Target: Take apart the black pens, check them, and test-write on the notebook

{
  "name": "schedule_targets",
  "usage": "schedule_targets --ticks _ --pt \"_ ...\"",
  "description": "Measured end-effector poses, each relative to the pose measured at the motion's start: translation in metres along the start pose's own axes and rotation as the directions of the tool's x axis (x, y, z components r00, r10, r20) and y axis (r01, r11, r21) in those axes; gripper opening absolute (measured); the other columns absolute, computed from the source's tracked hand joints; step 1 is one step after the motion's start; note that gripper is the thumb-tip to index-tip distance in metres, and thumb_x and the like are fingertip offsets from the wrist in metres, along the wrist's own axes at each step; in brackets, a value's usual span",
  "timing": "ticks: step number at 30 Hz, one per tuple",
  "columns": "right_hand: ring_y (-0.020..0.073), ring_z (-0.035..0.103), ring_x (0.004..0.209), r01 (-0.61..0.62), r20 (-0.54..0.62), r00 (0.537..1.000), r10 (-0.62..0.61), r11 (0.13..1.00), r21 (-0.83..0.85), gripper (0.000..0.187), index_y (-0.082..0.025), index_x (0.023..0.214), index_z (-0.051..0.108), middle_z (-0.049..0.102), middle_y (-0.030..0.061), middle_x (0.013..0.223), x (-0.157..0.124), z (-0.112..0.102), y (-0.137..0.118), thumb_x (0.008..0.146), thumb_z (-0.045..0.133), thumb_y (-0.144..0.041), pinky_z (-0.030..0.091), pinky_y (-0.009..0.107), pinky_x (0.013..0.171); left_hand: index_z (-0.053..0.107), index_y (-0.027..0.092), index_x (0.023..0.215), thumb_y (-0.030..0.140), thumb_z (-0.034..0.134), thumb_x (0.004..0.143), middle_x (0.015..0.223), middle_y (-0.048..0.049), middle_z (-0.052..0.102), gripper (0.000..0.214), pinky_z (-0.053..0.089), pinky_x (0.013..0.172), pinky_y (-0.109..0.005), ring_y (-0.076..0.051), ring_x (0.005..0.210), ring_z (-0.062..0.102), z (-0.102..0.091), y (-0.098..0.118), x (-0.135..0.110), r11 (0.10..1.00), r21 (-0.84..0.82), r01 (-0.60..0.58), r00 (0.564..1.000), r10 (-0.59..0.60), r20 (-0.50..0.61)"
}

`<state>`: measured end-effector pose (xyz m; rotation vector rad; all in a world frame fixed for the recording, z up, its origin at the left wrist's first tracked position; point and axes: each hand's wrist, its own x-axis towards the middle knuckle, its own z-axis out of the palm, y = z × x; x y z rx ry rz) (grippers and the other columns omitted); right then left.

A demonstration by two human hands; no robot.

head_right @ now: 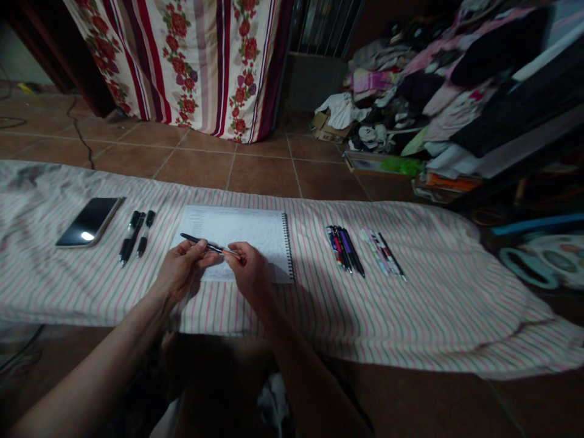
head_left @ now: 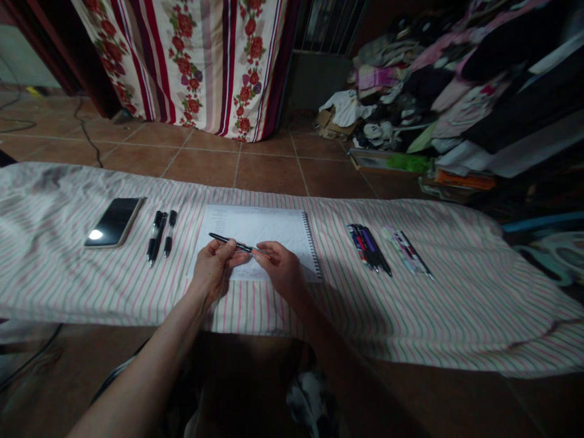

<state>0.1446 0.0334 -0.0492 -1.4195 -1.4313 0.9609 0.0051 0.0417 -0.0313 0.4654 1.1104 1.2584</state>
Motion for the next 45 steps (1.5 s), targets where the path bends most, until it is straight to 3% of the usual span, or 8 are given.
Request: schedule_targets --ticks 6,12,17,22,33,38,41,45 --pt "0.0125 0.060 0.054 -0.070 0.110 0.992 0.068 0.998 0.010 0.022 -0.015 0.093 0.061 0.065 0.0015 0.066 -0.003 0.003 -0.003 0.078 0.048 -0.023 0.049 0.024 0.053 0.057 0.010 0.073 0.007 0.063 0.074 0.056 -0.0019 0.064 0.007 0.054 0.055 -0.018 -0.011 0.051 0.065 0.003 -0.004 -0.003 1.000 -0.024 0.006 0.999 -0.006 0.036" --pt "0.0097 0.060 0.057 -0.013 0.107 0.994 0.014 1.000 -0.014 0.033 -0.016 0.111 0.052 0.067 0.0079 0.096 -0.004 0.007 -0.004 0.083 0.035 -0.017 0.051 0.027 0.061 0.056 0.009 0.067 0.006 0.057 0.079 0.056 -0.0063 0.066 0.012 0.054 0.055 -0.018 -0.011 0.051 0.065 0.002 -0.003 -0.003 0.999 -0.013 0.044 0.998 -0.044 0.041" --pt "0.0106 0.057 0.059 0.127 0.122 0.985 -0.119 0.990 -0.057 0.037 -0.015 0.118 0.048 0.063 0.0108 0.105 -0.007 0.006 0.000 0.084 0.032 -0.017 0.051 0.030 0.067 0.057 0.009 0.067 0.007 0.059 0.078 0.058 -0.0051 0.066 0.011 0.056 0.066 -0.023 -0.012 0.056 0.066 0.000 -0.006 -0.003 0.996 -0.075 0.057 0.996 -0.052 0.065" --pt "0.0146 0.057 0.066 0.253 0.108 0.965 -0.240 0.959 -0.127 0.045 -0.011 0.128 0.039 0.062 0.0129 0.105 -0.012 0.008 0.003 0.085 0.029 -0.019 0.050 0.034 0.070 0.059 0.009 0.072 0.011 0.066 0.073 0.057 -0.0033 0.065 0.007 0.053 0.057 -0.018 -0.010 0.052 0.063 0.000 -0.007 -0.004 0.998 -0.059 0.018 0.997 -0.013 0.082" --pt "0.0123 0.058 0.056 0.220 0.093 0.973 -0.209 0.968 -0.123 0.039 -0.017 0.124 0.041 0.065 0.0101 0.100 -0.018 0.011 -0.004 0.088 0.029 -0.022 0.051 0.030 0.063 0.060 0.011 0.076 0.018 0.072 0.068 0.060 -0.0030 0.067 0.016 0.053 0.058 -0.019 -0.010 0.053 0.063 -0.005 -0.013 -0.008 0.996 -0.091 -0.019 0.992 0.031 0.124" --pt "0.0165 0.067 0.076 0.242 0.110 0.965 -0.236 0.970 -0.039 0.034 -0.015 0.118 0.043 0.063 0.0141 0.109 -0.014 0.008 -0.003 0.086 0.035 -0.024 0.052 0.034 0.075 0.059 0.011 0.074 0.017 0.072 0.065 0.059 -0.0023 0.067 0.018 0.052 0.056 -0.018 -0.009 0.051 0.062 -0.001 -0.005 -0.009 0.996 -0.041 -0.074 0.993 0.078 0.093" --pt "0.0190 0.068 0.084 0.144 0.109 0.984 -0.139 0.989 -0.037 0.026 -0.016 0.108 0.049 0.066 0.0129 0.104 -0.011 0.004 0.001 0.085 0.041 -0.026 0.053 0.035 0.077 0.059 0.011 0.075 0.021 0.075 0.062 0.063 -0.0031 0.068 0.023 0.052 0.056 -0.021 -0.011 0.052 0.063 0.001 -0.002 -0.009 0.990 -0.034 -0.134 0.982 0.137 0.130" --pt "0.0190 0.069 0.079 0.039 0.078 0.996 -0.039 0.999 -0.001 0.021 -0.018 0.097 0.054 0.070 0.0069 0.087 -0.012 -0.001 0.000 0.084 0.047 -0.032 0.055 0.032 0.070 0.060 0.011 0.076 0.025 0.078 0.059 0.067 -0.0041 0.069 0.028 0.052 0.058 -0.022 -0.011 0.054 0.063 0.001 -0.002 -0.009 0.989 -0.031 -0.144 0.979 0.147 0.138"
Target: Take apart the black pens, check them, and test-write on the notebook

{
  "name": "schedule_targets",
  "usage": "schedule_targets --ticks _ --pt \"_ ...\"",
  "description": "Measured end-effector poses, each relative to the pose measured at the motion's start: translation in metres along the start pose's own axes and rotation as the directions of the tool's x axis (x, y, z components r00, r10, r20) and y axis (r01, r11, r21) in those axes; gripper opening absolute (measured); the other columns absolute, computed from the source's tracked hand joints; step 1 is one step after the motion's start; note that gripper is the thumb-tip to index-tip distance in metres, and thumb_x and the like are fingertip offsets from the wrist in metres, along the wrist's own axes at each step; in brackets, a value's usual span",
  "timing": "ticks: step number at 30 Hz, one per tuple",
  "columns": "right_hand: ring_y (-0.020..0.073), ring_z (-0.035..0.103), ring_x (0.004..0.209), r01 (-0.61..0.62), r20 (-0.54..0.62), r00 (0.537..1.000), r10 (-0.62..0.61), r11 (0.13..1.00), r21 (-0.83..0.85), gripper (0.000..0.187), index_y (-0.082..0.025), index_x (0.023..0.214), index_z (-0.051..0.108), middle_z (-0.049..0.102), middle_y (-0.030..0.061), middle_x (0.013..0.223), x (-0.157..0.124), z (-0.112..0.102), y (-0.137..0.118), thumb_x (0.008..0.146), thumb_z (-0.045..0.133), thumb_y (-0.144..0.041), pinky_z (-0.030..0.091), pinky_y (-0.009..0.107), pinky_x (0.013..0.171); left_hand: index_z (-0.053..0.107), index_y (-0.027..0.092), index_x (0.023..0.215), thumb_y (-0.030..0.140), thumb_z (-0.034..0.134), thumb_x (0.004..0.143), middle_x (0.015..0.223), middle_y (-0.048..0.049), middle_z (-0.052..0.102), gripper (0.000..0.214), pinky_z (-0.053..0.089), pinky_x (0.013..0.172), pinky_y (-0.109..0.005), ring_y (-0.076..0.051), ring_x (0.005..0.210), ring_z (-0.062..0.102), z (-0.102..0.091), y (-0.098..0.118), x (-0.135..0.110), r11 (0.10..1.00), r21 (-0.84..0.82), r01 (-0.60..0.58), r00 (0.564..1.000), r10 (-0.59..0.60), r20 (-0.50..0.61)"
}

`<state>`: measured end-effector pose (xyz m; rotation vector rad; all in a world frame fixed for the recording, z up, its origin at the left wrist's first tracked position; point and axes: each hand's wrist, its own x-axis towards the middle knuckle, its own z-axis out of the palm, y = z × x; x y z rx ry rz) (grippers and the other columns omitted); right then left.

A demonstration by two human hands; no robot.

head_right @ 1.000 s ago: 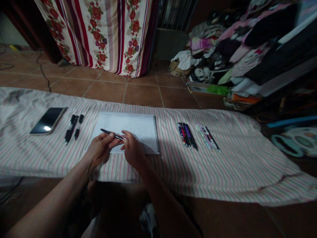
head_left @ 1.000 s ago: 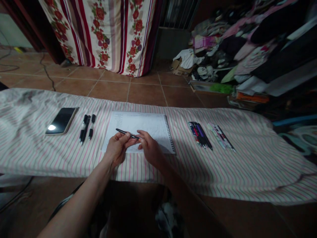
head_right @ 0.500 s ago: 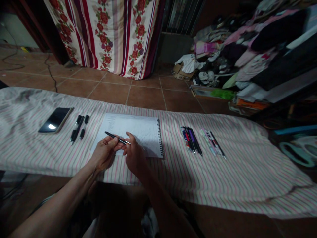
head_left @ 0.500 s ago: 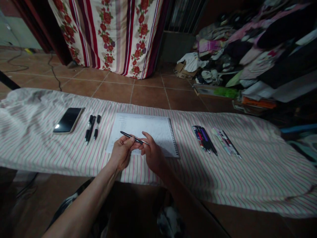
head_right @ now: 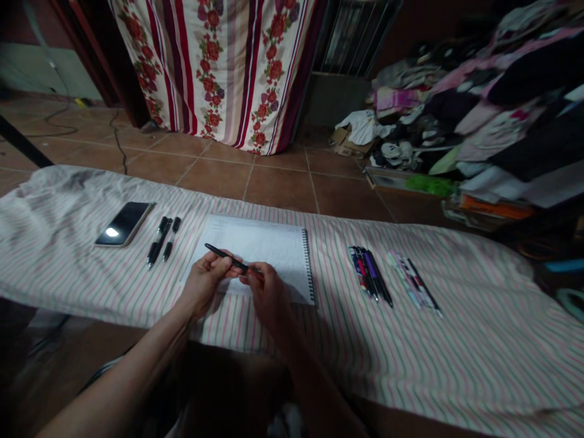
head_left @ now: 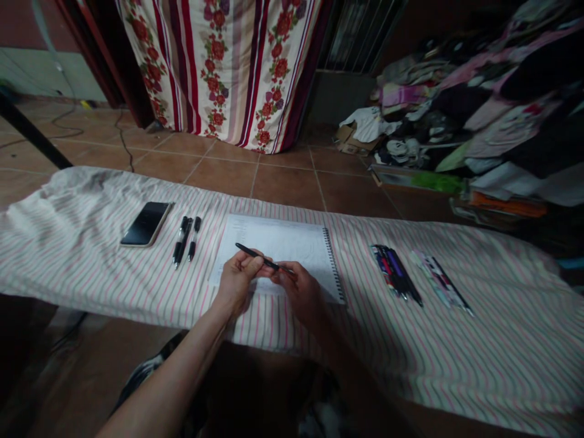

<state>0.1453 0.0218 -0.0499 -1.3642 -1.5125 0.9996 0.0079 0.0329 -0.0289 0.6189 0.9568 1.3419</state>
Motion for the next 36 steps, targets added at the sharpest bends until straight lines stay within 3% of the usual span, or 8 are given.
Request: schedule_targets --ticks 2,6,11,24,28,32,36 --pt "0.0165 0.068 0.065 -0.026 0.010 1.000 0.025 1.000 0.004 0.024 -0.018 0.095 0.058 0.069 0.0043 0.077 -0.001 -0.003 -0.003 0.084 0.047 -0.035 0.054 0.027 0.059 0.060 0.011 0.077 0.025 0.078 0.058 0.069 -0.0044 0.069 0.029 0.052 0.060 -0.022 -0.011 0.055 0.063 -0.001 0.000 -0.001 1.000 -0.006 0.007 1.000 -0.007 0.001" --pt "0.0114 0.056 0.044 -0.032 0.029 0.999 0.037 0.989 -0.143 0.025 -0.019 0.093 0.063 0.059 -0.0020 0.054 -0.002 -0.008 -0.010 0.083 0.047 -0.035 0.044 0.021 0.042 0.061 0.011 0.077 0.025 0.079 0.058 0.072 -0.0056 0.070 0.029 0.052 0.062 -0.023 -0.011 0.057 0.064 -0.001 0.002 -0.003 1.000 -0.005 0.013 0.999 -0.013 0.036" --pt "0.0098 0.052 0.040 -0.015 0.016 1.000 0.018 0.984 -0.178 0.027 -0.018 0.089 0.067 0.056 -0.0025 0.050 -0.004 -0.008 -0.014 0.083 0.048 -0.035 0.041 0.020 0.040 0.061 0.011 0.076 0.027 0.079 0.058 0.071 -0.0043 0.069 0.029 0.051 0.061 -0.021 -0.010 0.056 0.062 -0.001 -0.001 -0.004 0.999 -0.031 0.027 1.000 -0.026 0.018" --pt "0.0090 0.053 0.037 -0.158 0.163 0.977 0.137 0.980 0.122 0.035 -0.015 0.097 0.065 0.058 -0.0024 0.055 -0.006 -0.005 -0.015 0.079 0.051 -0.042 0.043 0.019 0.035 0.061 0.010 0.073 0.019 0.078 0.060 0.069 -0.0043 0.068 0.023 0.052 0.060 -0.018 -0.009 0.057 0.062 -0.009 -0.001 -0.001 0.987 -0.099 0.128 0.990 -0.121 0.073" --pt "0.0088 0.052 0.036 -0.118 0.126 0.986 0.110 0.991 0.061 0.028 -0.015 0.086 0.066 0.057 -0.0029 0.051 -0.005 -0.008 -0.014 0.080 0.050 -0.038 0.043 0.019 0.036 0.063 0.011 0.074 0.010 0.075 0.064 0.062 -0.0014 0.065 0.015 0.053 0.058 -0.016 -0.008 0.054 0.062 -0.012 0.006 0.000 0.972 -0.107 0.211 0.977 -0.204 0.069" --pt "0.0094 0.053 0.038 -0.072 0.058 0.995 0.076 0.995 -0.076 0.025 -0.015 0.088 0.067 0.055 -0.0036 0.047 -0.008 -0.013 -0.019 0.080 0.049 -0.031 0.043 0.019 0.041 0.067 0.009 0.077 0.007 0.072 0.066 0.057 -0.0027 0.065 0.013 0.052 0.051 -0.015 -0.008 0.048 0.061 -0.020 0.013 0.003 0.943 -0.009 0.334 0.935 -0.330 0.132" --pt "0.0090 0.053 0.040 -0.011 0.097 0.995 0.025 0.990 -0.143 0.022 -0.016 0.082 0.068 0.054 -0.0040 0.046 -0.012 -0.019 -0.022 0.081 0.048 -0.026 0.042 0.019 0.043 0.069 0.006 0.083 0.007 0.072 0.066 0.068 -0.0105 0.071 0.017 0.055 0.063 -0.018 -0.013 0.060 0.067 -0.030 0.016 0.002 0.921 0.033 0.389 0.892 -0.386 0.236"
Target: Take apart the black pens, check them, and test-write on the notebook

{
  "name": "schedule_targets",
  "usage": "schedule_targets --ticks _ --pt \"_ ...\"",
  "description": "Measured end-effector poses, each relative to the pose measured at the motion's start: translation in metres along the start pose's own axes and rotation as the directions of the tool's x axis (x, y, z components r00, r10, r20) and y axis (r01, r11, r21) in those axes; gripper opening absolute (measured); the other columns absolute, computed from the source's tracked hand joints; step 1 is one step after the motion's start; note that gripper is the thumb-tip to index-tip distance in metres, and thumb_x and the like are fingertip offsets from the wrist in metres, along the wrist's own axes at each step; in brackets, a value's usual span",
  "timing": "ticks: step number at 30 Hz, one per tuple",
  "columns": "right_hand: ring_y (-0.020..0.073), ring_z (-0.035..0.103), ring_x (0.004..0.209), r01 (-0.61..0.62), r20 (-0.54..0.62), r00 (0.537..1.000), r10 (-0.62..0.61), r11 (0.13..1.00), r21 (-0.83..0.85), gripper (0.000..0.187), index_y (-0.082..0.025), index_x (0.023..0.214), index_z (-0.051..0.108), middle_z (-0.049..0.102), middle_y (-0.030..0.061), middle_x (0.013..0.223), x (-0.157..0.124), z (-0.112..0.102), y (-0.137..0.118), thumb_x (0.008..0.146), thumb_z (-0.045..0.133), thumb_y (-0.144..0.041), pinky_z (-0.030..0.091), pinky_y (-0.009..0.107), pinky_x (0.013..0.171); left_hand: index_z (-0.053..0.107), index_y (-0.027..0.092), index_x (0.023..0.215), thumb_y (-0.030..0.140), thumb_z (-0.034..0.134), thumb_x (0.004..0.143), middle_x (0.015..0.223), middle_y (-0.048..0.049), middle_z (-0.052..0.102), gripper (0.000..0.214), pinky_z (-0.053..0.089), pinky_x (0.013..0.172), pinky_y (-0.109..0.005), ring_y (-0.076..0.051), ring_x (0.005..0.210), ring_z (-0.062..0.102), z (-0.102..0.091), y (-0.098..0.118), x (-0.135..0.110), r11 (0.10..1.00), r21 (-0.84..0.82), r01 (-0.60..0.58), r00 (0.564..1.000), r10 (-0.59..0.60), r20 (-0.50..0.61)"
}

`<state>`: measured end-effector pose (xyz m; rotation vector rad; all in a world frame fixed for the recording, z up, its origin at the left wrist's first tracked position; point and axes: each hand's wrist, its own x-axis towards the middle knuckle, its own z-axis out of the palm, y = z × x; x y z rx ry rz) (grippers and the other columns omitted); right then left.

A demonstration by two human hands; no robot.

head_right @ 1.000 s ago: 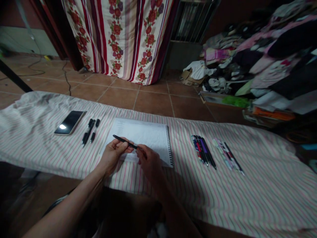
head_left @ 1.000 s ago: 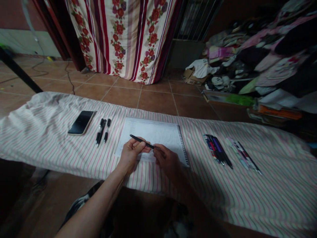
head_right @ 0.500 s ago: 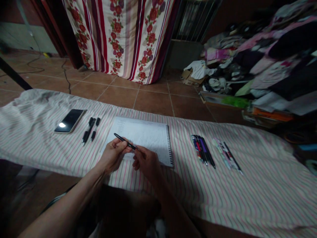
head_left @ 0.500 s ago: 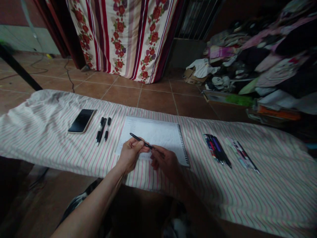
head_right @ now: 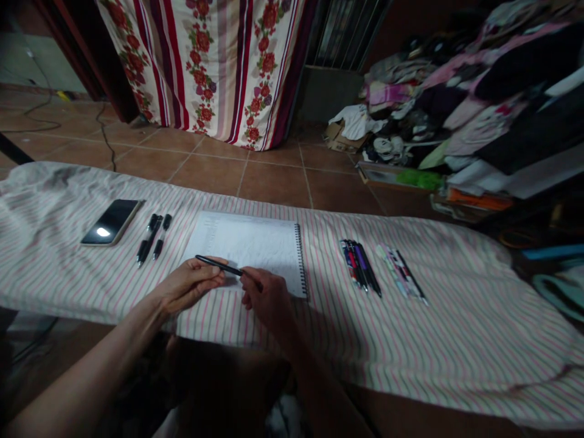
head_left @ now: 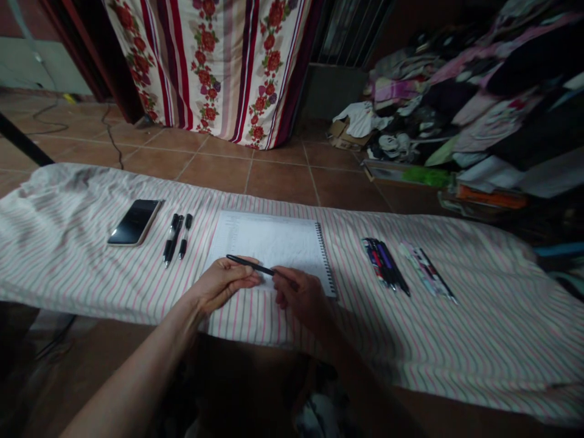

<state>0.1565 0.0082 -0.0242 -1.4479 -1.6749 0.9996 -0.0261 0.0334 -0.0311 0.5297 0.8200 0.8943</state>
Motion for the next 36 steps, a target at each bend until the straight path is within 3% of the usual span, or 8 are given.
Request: schedule_targets --ticks 5,10,15,21,26,28,32,36 --pt "0.0085 0.053 0.041 0.073 0.038 0.997 -0.073 0.997 0.003 0.022 -0.017 0.087 0.068 0.056 -0.0041 0.050 -0.005 -0.004 0.005 0.082 0.048 -0.026 0.042 0.019 0.047 0.070 0.001 0.089 0.042 0.065 0.073 0.082 -0.0214 0.071 0.044 0.055 0.074 -0.031 -0.026 0.079 0.069 -0.009 0.006 -0.007 0.997 -0.031 0.074 0.979 -0.067 0.191" --pt "0.0077 0.052 0.044 0.171 0.114 0.980 -0.160 0.981 -0.096 0.023 -0.018 0.089 0.068 0.058 -0.0033 0.055 -0.010 -0.008 0.005 0.084 0.047 -0.023 0.042 0.020 0.051 0.070 0.007 0.095 0.030 0.069 0.071 0.088 -0.0206 0.071 0.034 0.053 0.061 -0.026 -0.023 0.072 0.069 -0.019 0.013 -0.013 0.959 0.278 0.061 0.966 -0.127 0.226" --pt "0.0100 0.054 0.052 0.330 0.242 0.931 -0.274 0.914 -0.236 0.024 -0.015 0.094 0.067 0.060 -0.0003 0.060 -0.012 -0.009 0.010 0.088 0.044 -0.021 0.041 0.022 0.057 0.066 0.011 0.103 0.034 0.062 0.078 0.086 -0.0126 0.070 0.034 0.050 0.060 -0.025 -0.016 0.066 0.065 -0.025 0.013 -0.017 0.799 0.600 -0.030 0.941 -0.179 0.286" --pt "0.0096 0.055 0.051 0.234 0.334 0.928 -0.164 0.955 -0.182 0.022 -0.014 0.100 0.061 0.058 -0.0029 0.057 -0.012 -0.006 0.005 0.088 0.044 -0.019 0.042 0.021 0.056 0.064 0.012 0.089 0.036 0.043 0.089 0.061 0.0004 0.059 0.032 0.042 0.056 -0.022 -0.010 0.057 0.053 -0.019 0.012 -0.022 0.426 0.870 -0.247 0.922 -0.174 0.347" --pt "0.0085 0.054 0.047 0.133 0.427 0.902 -0.069 0.984 -0.121 0.021 -0.016 0.073 0.055 0.054 -0.0038 0.052 -0.015 -0.005 -0.009 0.087 0.040 -0.016 0.042 0.020 0.053 0.062 0.018 0.103 0.031 0.037 0.091 0.080 -0.0029 0.067 0.031 0.044 0.064 -0.025 -0.015 0.072 0.060 -0.009 0.009 -0.035 -0.102 0.898 -0.428 0.903 -0.021 0.429" --pt "0.0079 0.054 0.045 0.088 0.439 0.897 -0.045 0.993 -0.077 0.021 -0.017 0.069 0.051 0.054 -0.0039 0.052 -0.019 -0.004 -0.008 0.087 0.040 -0.016 0.041 0.019 0.050 0.060 0.019 0.106 0.028 0.036 0.091 0.087 -0.0040 0.068 0.030 0.046 0.067 -0.027 -0.017 0.078 0.063 -0.008 0.006 -0.040 -0.253 0.858 -0.447 0.883 0.027 0.468" --pt "0.0081 0.056 0.043 -0.021 0.451 0.893 -0.011 0.998 0.065 0.020 -0.017 0.068 0.049 0.053 -0.0044 0.050 -0.029 0.003 -0.002 0.086 0.040 -0.020 0.043 0.017 0.045 0.061 0.016 0.101 0.022 0.037 0.090 0.083 -0.0058 0.068 0.026 0.049 0.062 -0.029 -0.018 0.072 0.064 -0.008 -0.002 -0.050 -0.485 0.728 -0.484 0.785 0.128 0.606" --pt "0.0094 0.056 0.039 -0.260 0.518 0.849 0.108 0.938 0.230 0.023 -0.017 0.069 0.049 0.053 -0.0044 0.047 -0.036 0.007 -0.003 0.086 0.043 -0.031 0.042 0.016 0.036 0.059 0.013 0.100 0.016 0.035 0.089 0.075 -0.0066 0.066 0.027 0.050 0.057 -0.030 -0.019 0.067 0.062 -0.007 -0.006 -0.058 -0.634 0.595 -0.494 0.653 0.180 0.735"
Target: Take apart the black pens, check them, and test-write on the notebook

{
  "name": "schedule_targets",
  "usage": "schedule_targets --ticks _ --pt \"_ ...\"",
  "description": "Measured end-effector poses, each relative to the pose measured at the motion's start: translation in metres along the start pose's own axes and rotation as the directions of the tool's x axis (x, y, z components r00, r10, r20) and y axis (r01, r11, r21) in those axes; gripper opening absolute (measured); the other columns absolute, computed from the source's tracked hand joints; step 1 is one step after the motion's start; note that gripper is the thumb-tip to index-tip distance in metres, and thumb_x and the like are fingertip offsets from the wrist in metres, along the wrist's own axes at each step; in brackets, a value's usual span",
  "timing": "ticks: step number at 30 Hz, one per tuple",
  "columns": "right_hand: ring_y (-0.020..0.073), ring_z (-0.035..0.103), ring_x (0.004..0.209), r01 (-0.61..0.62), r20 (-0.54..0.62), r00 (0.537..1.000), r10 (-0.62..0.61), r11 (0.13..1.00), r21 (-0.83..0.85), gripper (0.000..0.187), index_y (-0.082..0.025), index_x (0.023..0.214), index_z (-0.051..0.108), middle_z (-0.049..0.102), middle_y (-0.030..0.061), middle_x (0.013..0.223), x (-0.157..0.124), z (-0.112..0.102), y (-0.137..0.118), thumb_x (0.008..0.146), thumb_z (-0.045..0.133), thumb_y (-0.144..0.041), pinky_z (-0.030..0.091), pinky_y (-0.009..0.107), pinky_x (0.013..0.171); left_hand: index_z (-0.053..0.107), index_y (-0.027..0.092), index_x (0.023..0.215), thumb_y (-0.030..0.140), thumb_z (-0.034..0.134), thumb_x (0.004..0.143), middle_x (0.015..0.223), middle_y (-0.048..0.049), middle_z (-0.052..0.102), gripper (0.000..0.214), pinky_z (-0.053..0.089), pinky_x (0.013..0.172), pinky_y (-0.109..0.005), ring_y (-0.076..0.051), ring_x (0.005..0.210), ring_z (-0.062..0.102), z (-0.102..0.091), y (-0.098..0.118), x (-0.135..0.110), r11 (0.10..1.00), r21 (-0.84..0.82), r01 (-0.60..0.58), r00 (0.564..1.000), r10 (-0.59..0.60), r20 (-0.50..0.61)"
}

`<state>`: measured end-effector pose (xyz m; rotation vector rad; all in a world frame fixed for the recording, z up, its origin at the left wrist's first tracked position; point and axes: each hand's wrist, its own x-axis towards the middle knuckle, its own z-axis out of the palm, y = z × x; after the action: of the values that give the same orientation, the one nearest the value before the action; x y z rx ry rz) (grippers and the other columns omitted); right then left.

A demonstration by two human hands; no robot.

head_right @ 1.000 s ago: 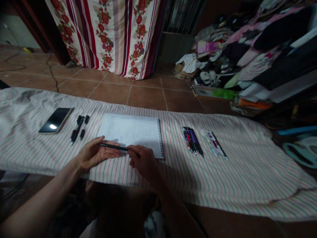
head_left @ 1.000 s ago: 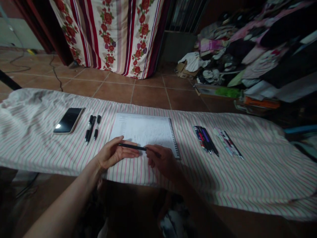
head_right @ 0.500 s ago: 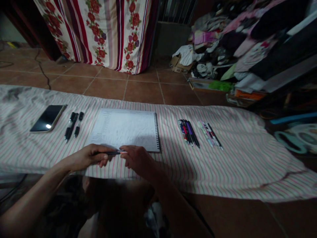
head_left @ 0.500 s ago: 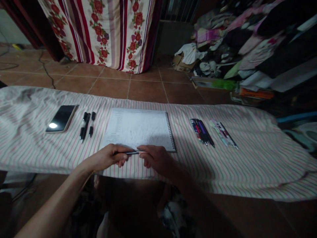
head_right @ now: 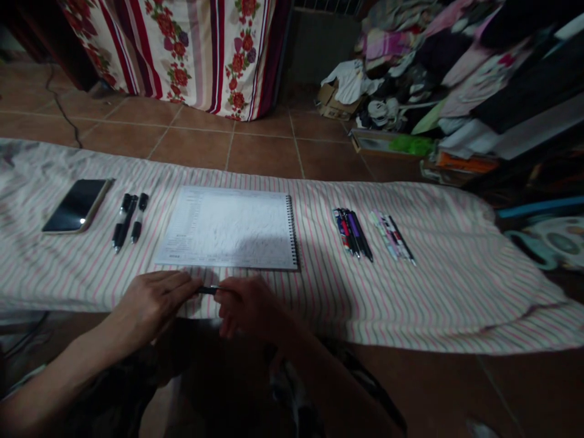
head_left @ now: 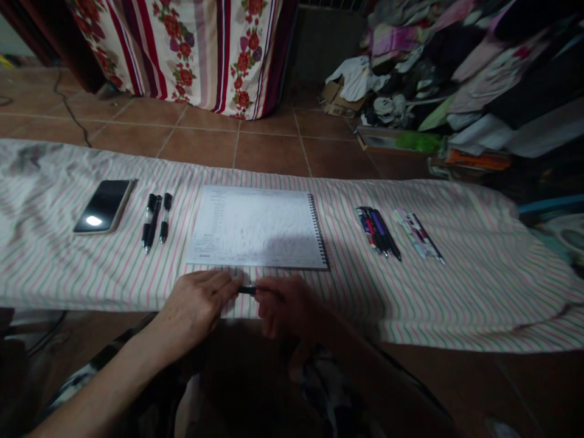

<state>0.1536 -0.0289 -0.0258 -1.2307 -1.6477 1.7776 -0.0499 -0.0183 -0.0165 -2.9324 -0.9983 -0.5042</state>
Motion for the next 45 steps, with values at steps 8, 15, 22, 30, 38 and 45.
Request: schedule_targets --ticks 8,15,22,30,38,45 --pt "0.0076 0.052 0.034 -0.208 0.140 0.976 0.167 0.903 0.377 0.038 -0.013 0.081 0.058 0.056 -0.0044 0.052 0.000 0.003 0.003 0.075 0.056 -0.051 0.040 0.017 0.031 0.059 0.010 0.097 0.016 0.034 0.090 0.075 -0.0068 0.068 0.027 0.050 0.054 -0.029 -0.017 0.063 0.061 -0.004 0.002 -0.004 0.994 0.036 -0.102 0.988 0.105 -0.114" --pt "0.0076 0.050 0.032 -0.104 -0.015 0.994 0.111 0.963 0.248 0.026 -0.016 0.085 0.051 0.053 -0.0071 0.052 0.004 0.004 -0.002 0.082 0.049 -0.042 0.038 0.018 0.031 0.062 0.009 0.097 0.015 0.036 0.088 0.073 -0.0077 0.067 0.028 0.051 0.053 -0.030 -0.018 0.061 0.063 0.010 0.005 -0.007 1.000 0.013 0.015 0.988 -0.013 -0.153" --pt "0.0087 0.055 0.050 0.226 -0.327 0.860 -0.392 0.867 -0.445 0.011 -0.019 0.081 0.053 0.053 -0.0056 0.052 0.005 0.006 -0.008 0.086 0.048 -0.026 0.044 0.021 0.056 0.064 0.016 0.097 0.028 0.040 0.090 0.082 -0.0053 0.071 0.028 0.053 0.064 -0.026 -0.017 0.074 0.067 0.020 0.010 -0.005 0.914 -0.277 0.297 0.937 -0.334 -0.097" --pt "0.0114 0.053 0.059 0.262 -0.027 0.919 -0.394 0.660 -0.704 0.022 -0.013 0.095 0.056 0.062 0.0055 0.075 0.001 -0.005 -0.007 0.091 0.034 -0.016 0.041 0.025 0.058 0.065 0.017 0.099 0.026 0.042 0.089 0.084 -0.0043 0.072 0.027 0.053 0.066 -0.026 -0.016 0.076 0.067 0.017 0.002 -0.004 0.882 -0.377 0.283 0.949 -0.314 -0.022" --pt "0.0067 0.035 0.031 -0.102 -0.076 0.992 0.100 0.995 -0.015 0.039 -0.019 0.063 0.046 0.038 -0.0068 0.039 -0.010 0.010 -0.014 0.091 0.029 -0.040 0.026 0.020 0.037 0.063 0.013 0.096 0.011 0.040 0.085 0.072 -0.0062 0.068 0.025 0.051 0.057 -0.027 -0.016 0.063 0.062 0.005 0.008 -0.007 0.999 -0.037 0.003 0.951 -0.015 -0.308" --pt "0.0078 0.038 0.035 -0.211 -0.120 0.970 0.211 0.977 0.011 0.044 -0.018 0.066 0.048 0.040 -0.0055 0.043 -0.001 0.012 -0.008 0.090 0.027 -0.049 0.030 0.022 0.040 0.062 0.011 0.099 0.018 0.043 0.088 0.069 -0.0048 0.066 0.024 0.050 0.055 -0.024 -0.014 0.060 0.062 0.020 0.013 -0.009 0.979 -0.188 0.080 0.973 -0.118 -0.201"
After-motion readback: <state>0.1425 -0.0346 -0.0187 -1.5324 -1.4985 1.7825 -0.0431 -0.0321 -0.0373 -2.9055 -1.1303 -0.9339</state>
